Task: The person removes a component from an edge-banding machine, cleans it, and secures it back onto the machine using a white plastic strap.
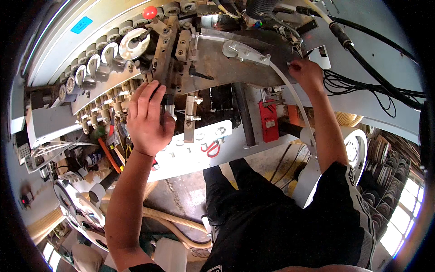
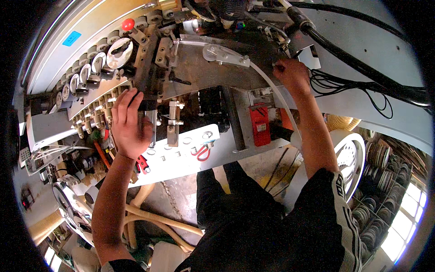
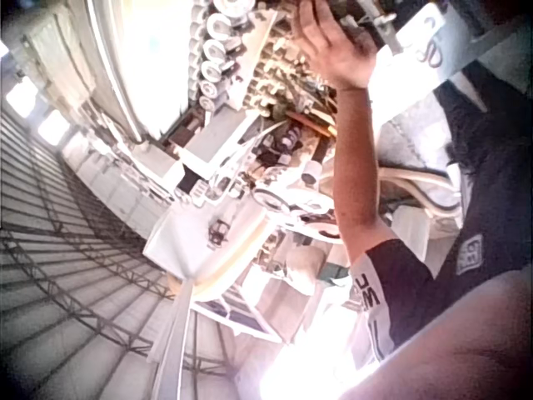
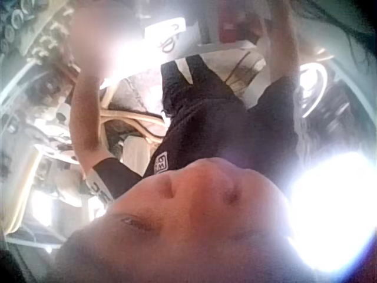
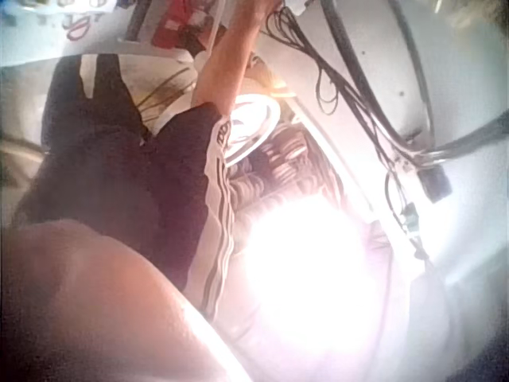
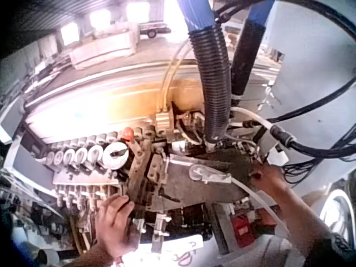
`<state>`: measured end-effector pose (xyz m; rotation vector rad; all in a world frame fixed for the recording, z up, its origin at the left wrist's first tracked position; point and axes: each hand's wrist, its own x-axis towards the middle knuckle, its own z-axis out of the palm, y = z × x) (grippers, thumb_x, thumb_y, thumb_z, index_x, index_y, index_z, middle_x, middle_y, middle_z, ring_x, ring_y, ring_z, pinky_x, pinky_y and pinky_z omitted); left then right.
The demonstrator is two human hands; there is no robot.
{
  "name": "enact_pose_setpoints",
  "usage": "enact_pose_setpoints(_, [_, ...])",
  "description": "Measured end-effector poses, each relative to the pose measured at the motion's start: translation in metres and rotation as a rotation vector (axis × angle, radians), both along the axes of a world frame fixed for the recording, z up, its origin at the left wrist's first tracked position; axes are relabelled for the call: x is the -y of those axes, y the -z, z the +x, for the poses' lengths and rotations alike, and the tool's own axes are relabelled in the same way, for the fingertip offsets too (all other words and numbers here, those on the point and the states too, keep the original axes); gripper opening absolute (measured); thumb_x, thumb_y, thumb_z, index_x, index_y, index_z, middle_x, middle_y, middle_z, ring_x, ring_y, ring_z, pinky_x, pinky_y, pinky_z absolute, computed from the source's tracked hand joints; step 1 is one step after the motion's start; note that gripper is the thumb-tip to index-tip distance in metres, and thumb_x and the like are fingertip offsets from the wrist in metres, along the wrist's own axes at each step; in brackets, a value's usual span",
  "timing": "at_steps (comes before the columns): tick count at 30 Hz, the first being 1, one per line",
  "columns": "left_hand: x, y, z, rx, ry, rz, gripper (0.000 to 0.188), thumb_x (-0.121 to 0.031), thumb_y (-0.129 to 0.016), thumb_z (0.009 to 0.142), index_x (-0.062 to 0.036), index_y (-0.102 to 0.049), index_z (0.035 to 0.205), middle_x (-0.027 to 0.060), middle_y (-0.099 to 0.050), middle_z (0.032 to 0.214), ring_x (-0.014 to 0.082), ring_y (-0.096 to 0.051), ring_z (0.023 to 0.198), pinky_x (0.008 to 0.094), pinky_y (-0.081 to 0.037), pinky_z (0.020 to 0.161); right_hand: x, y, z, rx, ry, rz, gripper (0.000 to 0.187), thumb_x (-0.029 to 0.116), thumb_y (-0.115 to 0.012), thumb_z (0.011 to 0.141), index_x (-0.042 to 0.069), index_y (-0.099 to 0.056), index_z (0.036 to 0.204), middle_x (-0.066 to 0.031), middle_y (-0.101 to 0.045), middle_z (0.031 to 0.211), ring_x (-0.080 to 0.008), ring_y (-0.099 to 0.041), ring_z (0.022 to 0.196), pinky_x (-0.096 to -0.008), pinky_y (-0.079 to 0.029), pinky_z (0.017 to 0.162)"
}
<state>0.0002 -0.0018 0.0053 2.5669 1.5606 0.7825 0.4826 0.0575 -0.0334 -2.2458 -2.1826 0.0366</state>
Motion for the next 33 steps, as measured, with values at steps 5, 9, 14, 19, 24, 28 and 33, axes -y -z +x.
enact_pose_setpoints(5, [0.004, 0.002, -0.006, 0.040, 0.023, -0.021, 0.059, -0.006, -0.063, 0.075, -0.0042, -0.060, 0.134, 0.0122, -0.055, 0.142, 0.0377, -0.051, 0.132, 0.0477, -0.042, 0.111, 0.088, -0.074, -0.092, -0.526, 0.003, 0.164, 0.013, 0.020, -0.078, 0.084, 0.008, -0.077, 0.089, -0.0084, -0.076, 0.087, -0.0175, -0.074, 0.075, -0.0327, -0.059, 0.070])
enact_pose_setpoints(9, [-0.001, 0.006, 0.000, 0.043, 0.050, 0.015, 0.059, -0.009, -0.065, 0.073, -0.0054, -0.061, 0.133, 0.0104, -0.054, 0.143, 0.0362, -0.051, 0.132, 0.0471, -0.045, 0.108, 0.160, -0.079, -0.175, -0.665, -1.243, -0.445, 0.009, 0.018, -0.073, 0.090, 0.011, -0.067, 0.091, -0.0083, -0.074, 0.096, -0.0222, -0.071, 0.081, -0.0314, -0.057, 0.069])
enact_pose_setpoints(14, [0.005, 0.010, -0.010, 0.008, -0.007, 0.038, 0.061, -0.012, -0.066, 0.074, -0.0075, -0.060, 0.134, 0.0097, -0.054, 0.142, 0.0363, -0.050, 0.131, 0.0474, -0.046, 0.108, 0.070, -0.150, -0.249, -0.804, -1.167, 0.013, 0.024, 0.022, -0.071, 0.097, 0.005, -0.068, 0.113, -0.0103, -0.074, 0.107, -0.0199, -0.072, 0.086, -0.0303, -0.059, 0.074])
enact_pose_setpoints(19, [0.005, 0.012, -0.005, 0.033, 0.040, 0.057, 0.059, -0.012, -0.067, 0.076, -0.0074, -0.060, 0.134, 0.0095, -0.054, 0.141, 0.0356, -0.050, 0.131, 0.0466, -0.045, 0.109, 0.036, -0.121, -0.226, -1.407, -0.509, 0.456, 0.029, 0.023, -0.072, 0.098, -0.001, -0.069, 0.114, -0.0097, -0.074, 0.094, -0.0160, -0.069, 0.076, -0.0299, -0.055, 0.065])
enact_pose_setpoints(24, [0.003, 0.012, -0.001, 0.034, 0.060, 0.088, 0.057, -0.013, -0.068, 0.077, -0.0076, -0.061, 0.133, 0.0083, -0.054, 0.140, 0.0350, -0.051, 0.130, 0.0456, -0.046, 0.108, 0.150, 0.059, -0.179, -0.683, 0.328, -0.206, 0.033, 0.040, -0.074, 0.093, 0.008, -0.079, 0.103, -0.0112, -0.077, 0.085, -0.0181, -0.075, 0.080, -0.0358, -0.057, 0.069])
enact_pose_setpoints(28, [0.005, 0.011, -0.001, 0.006, 0.046, 0.096, 0.055, -0.014, -0.069, 0.077, -0.0078, -0.062, 0.131, 0.0074, -0.055, 0.139, 0.0345, -0.053, 0.129, 0.0445, -0.048, 0.106, 0.185, 0.169, -0.158, -0.284, 0.277, -0.365, 0.040, 0.051, -0.069, 0.091, 0.013, -0.077, 0.100, -0.0127, -0.076, 0.089, -0.0346, -0.073, 0.086, -0.0484, -0.059, 0.074])
enact_pose_setpoints(33, [0.012, 0.011, 0.006, 0.026, 0.055, 0.105, 0.052, -0.012, -0.068, 0.080, -0.0051, -0.062, 0.131, 0.0114, -0.057, 0.139, 0.0371, -0.053, 0.129, 0.0480, -0.042, 0.109, 0.196, 0.236, -0.150, -0.250, 0.359, -0.214, 0.035, 0.047, -0.069, 0.089, 0.014, -0.076, 0.101, -0.0138, -0.076, 0.090, -0.0379, -0.072, 0.085, -0.0528, -0.058, 0.074])
